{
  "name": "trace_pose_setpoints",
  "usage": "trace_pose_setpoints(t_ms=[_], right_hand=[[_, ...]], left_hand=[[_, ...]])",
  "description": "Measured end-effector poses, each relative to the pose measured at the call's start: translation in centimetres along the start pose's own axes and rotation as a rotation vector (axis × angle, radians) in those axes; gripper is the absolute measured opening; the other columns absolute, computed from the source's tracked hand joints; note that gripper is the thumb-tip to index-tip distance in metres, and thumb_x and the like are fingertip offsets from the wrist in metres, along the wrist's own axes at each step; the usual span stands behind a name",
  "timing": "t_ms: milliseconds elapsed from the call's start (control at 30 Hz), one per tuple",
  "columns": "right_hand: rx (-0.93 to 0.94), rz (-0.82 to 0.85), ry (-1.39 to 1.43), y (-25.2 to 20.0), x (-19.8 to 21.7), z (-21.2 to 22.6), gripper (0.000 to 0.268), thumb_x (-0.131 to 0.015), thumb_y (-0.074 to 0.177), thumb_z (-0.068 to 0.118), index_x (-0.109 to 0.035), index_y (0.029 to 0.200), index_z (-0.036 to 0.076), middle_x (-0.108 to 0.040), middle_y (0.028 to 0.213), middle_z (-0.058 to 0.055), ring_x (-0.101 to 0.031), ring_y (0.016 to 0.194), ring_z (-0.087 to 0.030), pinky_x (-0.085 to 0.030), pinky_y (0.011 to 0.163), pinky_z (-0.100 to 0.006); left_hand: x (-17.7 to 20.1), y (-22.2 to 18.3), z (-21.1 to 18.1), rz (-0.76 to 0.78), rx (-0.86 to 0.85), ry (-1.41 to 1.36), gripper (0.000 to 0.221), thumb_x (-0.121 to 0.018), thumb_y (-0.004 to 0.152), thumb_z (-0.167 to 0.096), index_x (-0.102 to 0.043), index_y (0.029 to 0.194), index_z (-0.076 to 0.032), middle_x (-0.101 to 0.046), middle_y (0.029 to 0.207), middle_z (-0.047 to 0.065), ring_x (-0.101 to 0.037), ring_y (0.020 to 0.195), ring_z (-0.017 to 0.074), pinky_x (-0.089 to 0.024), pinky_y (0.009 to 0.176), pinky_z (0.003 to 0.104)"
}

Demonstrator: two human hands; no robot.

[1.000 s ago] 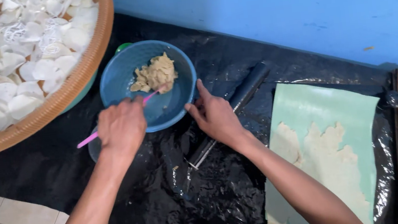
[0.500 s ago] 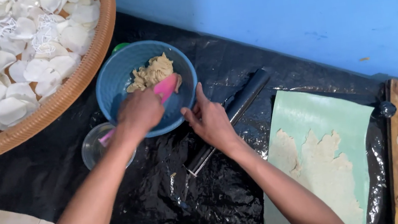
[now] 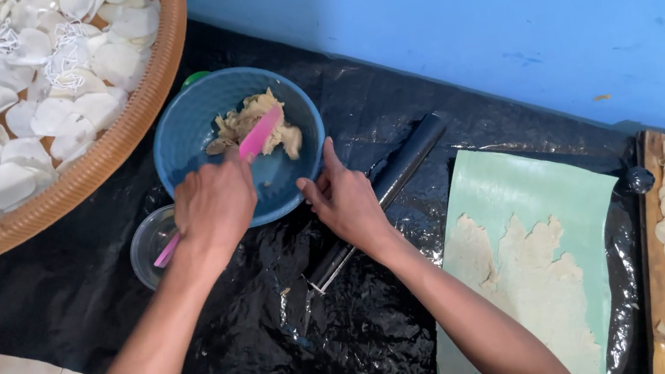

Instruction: Flattening and spreading dough paste onto a sheet using a spatula and a rolling tool for cracker production.

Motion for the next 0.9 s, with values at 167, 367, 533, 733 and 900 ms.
trace_pose_setpoints(t_ms=[167,367,533,733,900], right_hand=[[-0.005,-0.001,-0.004,0.0,0.1,-0.2,0.078,-0.070,0.093,0.024,-0.033,0.148,-0.017,-0.070,0.070,-0.018,-0.073,0.062,-0.032,-0.056,0.062,-0.040],[-0.024,0.012,-0.008,0.0,-0.1,-0.3,0.079,-0.070,0.092,0.024,-0.033,0.148,-0.017,-0.069,0.067,-0.018,-0.073,0.060,-0.032,-0.056,0.062,-0.040],[-0.002,0.003,-0.004,0.0,0.0,-0.1,0.078,-0.070,0.092,0.024,-0.033,0.148,-0.018,-0.069,0.067,-0.017,-0.072,0.059,-0.032,-0.056,0.061,-0.040],[0.016,-0.014,-0.012,0.2,0.0,-0.2,0.078,-0.070,0.092,0.024,-0.034,0.148,-0.017,-0.069,0.068,-0.018,-0.073,0.060,-0.032,-0.055,0.060,-0.040],[0.012,0.047,0.056,0.2,0.4,-0.1,0.077,-0.065,0.096,0.024,-0.029,0.151,-0.013,-0.072,0.069,-0.015,-0.075,0.062,-0.026,-0.057,0.062,-0.037]], left_hand=[[-1.6,0.7,-0.1,-0.039,-0.045,0.040,0.031,-0.050,0.105,-0.023,-0.071,0.099,0.000,-0.072,0.076,0.027,-0.073,0.077,0.0464,-0.057,0.069,0.056],[-3.8,1.6,-0.4,0.036,-0.079,0.103,0.028,-0.053,0.099,-0.015,-0.074,0.090,-0.001,-0.073,0.082,0.026,-0.075,0.081,0.0428,-0.060,0.070,0.052],[-6.9,3.1,0.4,0.114,-0.062,0.074,0.025,-0.054,0.095,-0.008,-0.077,0.087,-0.001,-0.074,0.086,0.026,-0.076,0.084,0.0406,-0.061,0.073,0.050],[-7.4,5.3,0.9,0.082,-0.194,-0.073,0.031,-0.058,0.092,-0.022,-0.078,0.084,0.001,-0.071,0.083,0.030,-0.070,0.078,0.0469,-0.057,0.068,0.054],[-10.4,4.2,3.8,0.707,0.212,-0.355,0.060,-0.047,0.105,-0.045,-0.066,0.078,0.005,-0.057,0.058,0.014,-0.053,0.044,0.0244,-0.042,0.043,0.042]])
Point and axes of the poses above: each hand's wrist, its own y-axis towards the middle knuckle, its own x-axis out of the back of the hand, z = x × y, the point moved 9 cm from there along y, towards the middle knuckle
